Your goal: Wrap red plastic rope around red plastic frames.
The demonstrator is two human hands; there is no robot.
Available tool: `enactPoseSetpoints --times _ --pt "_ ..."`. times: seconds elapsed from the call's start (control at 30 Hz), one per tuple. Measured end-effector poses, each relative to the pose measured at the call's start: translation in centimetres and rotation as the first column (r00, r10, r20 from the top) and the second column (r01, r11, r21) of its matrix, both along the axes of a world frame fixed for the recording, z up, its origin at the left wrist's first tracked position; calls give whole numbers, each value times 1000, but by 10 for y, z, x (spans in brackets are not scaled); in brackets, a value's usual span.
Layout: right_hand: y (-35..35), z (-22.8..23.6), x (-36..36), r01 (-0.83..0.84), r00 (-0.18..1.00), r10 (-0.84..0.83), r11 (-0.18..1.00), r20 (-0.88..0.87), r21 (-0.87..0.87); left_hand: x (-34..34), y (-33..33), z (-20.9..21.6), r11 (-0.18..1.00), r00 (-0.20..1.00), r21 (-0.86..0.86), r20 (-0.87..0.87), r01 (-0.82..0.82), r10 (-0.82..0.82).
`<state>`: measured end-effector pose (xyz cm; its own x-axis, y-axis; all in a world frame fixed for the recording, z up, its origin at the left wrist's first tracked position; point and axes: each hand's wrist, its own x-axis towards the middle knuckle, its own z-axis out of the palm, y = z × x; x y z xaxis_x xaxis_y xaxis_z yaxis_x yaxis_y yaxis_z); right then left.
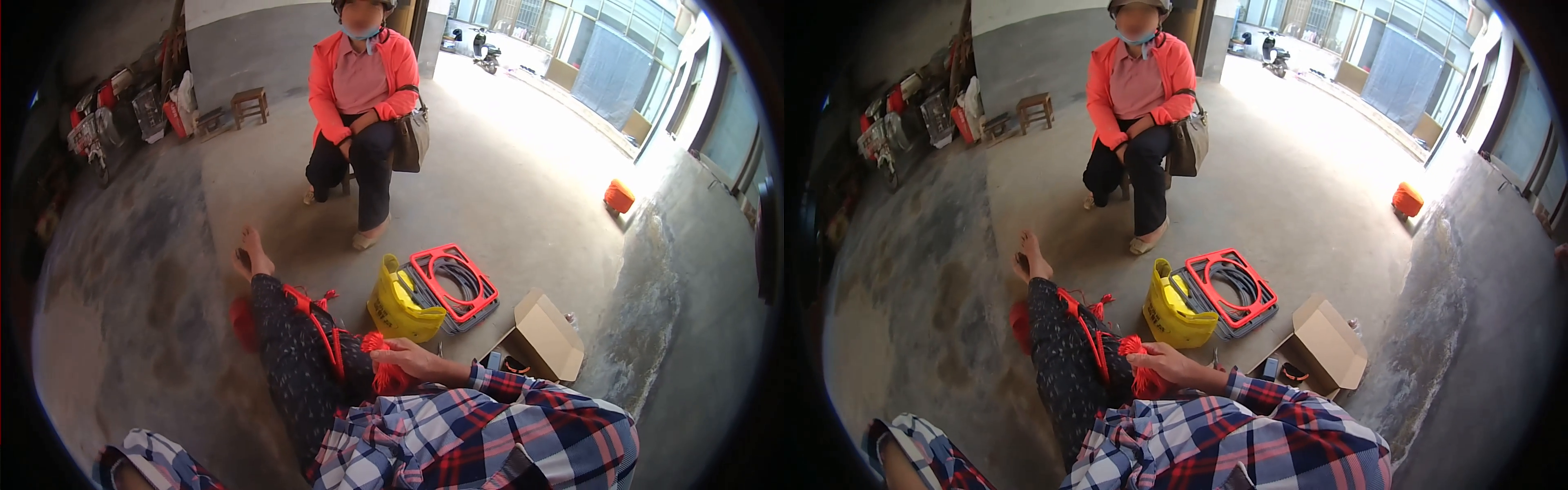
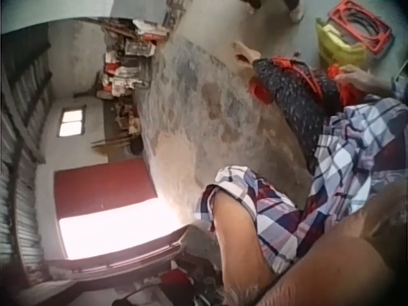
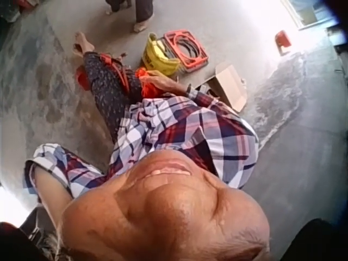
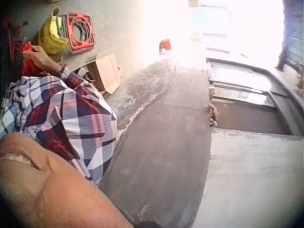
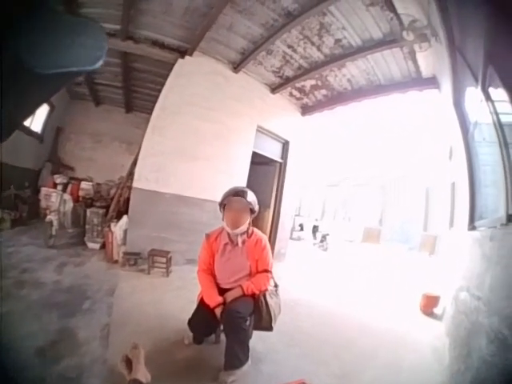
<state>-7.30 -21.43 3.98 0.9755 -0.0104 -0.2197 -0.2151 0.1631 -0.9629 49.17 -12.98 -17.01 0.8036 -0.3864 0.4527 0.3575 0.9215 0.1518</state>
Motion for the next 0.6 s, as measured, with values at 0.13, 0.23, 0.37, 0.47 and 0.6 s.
enactPoseSetpoints --times 0.13,0.23,0.37,0.47,0.6 --pt "-19 -2 -4 32 999 -32 994 -6 -103 -36 -66 -1 915 971 362 -83 -181 224" --pt "-10 4 1 -25 999 22 995 -38 -94 -10 -23 -1 986 984 151 -150 -72 95" --pt "6 -10 -2 -34 998 37 998 54 -54 -5 30 -1 899 958 360 229 -250 174" --pt "-26 -36 -10 172 984 -167 982 -68 77 -75 -94 55 655 591 -100 -344 749 -729" --pt "2 -3 -1 -33 998 31 999 -48 -31 -20 -14 -12 955 979 282 -153 -91 138"
